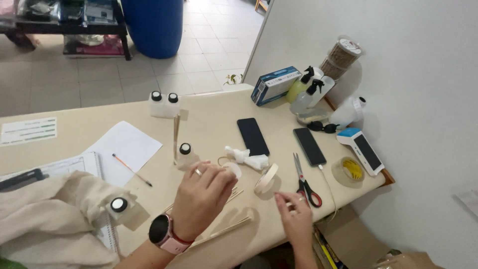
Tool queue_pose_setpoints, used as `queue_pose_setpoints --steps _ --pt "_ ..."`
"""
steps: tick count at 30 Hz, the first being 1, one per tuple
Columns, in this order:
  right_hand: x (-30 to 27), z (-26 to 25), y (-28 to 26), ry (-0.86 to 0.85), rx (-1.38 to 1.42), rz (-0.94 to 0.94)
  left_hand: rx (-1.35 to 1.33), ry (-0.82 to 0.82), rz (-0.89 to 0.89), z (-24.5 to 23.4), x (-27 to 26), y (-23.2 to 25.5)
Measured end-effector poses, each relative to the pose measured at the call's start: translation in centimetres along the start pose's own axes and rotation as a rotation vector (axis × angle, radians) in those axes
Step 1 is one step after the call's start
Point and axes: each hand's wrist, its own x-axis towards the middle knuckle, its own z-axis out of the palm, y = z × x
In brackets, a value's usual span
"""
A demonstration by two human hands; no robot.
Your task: Assembling small product units by placing wooden sticks into bottles and securing them with tape.
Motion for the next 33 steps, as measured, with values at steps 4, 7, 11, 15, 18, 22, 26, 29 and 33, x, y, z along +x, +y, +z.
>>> queue_pose_setpoints --steps 4,7,11,15,18,22,26,29,33 --pt "-5.8 3.9 -0.1 -0.316 0.62 0.099 -0.005 -0.025 0.258 -0.2 -5.6 0.5" --pt "-8.1 6.6 1.9 -0.342 0.763 0.366 -0.047 -0.118 0.385 0.0 -9.9 0.6" --pt "-10.5 6.6 2.0 -0.413 0.602 0.312 -0.125 -0.104 0.3 -0.9 -12.5 2.2" --pt "-13.0 7.4 3.1 -0.61 0.528 0.323 -0.138 -0.206 0.274 -1.6 -16.3 3.0" --pt "-14.4 8.5 4.0 -0.681 0.423 0.34 -0.19 -0.242 0.229 -2.3 -18.9 3.6" --pt "-14.7 8.6 1.4 -0.692 0.355 0.383 -0.153 -0.264 0.186 -3.7 -20.8 3.9" --pt "-14.4 9.6 2.5 -0.611 0.383 0.433 -0.133 -0.2 0.096 -6.0 -19.7 3.6" --pt "-13.0 10.2 2.7 -0.488 0.583 0.245 -0.061 -0.14 0.101 -7.9 -19.6 1.2" --pt "-9.8 11.6 2.0 -0.461 0.181 -0.522 0.188 -0.086 -0.352 -10.3 -19.4 -4.8"
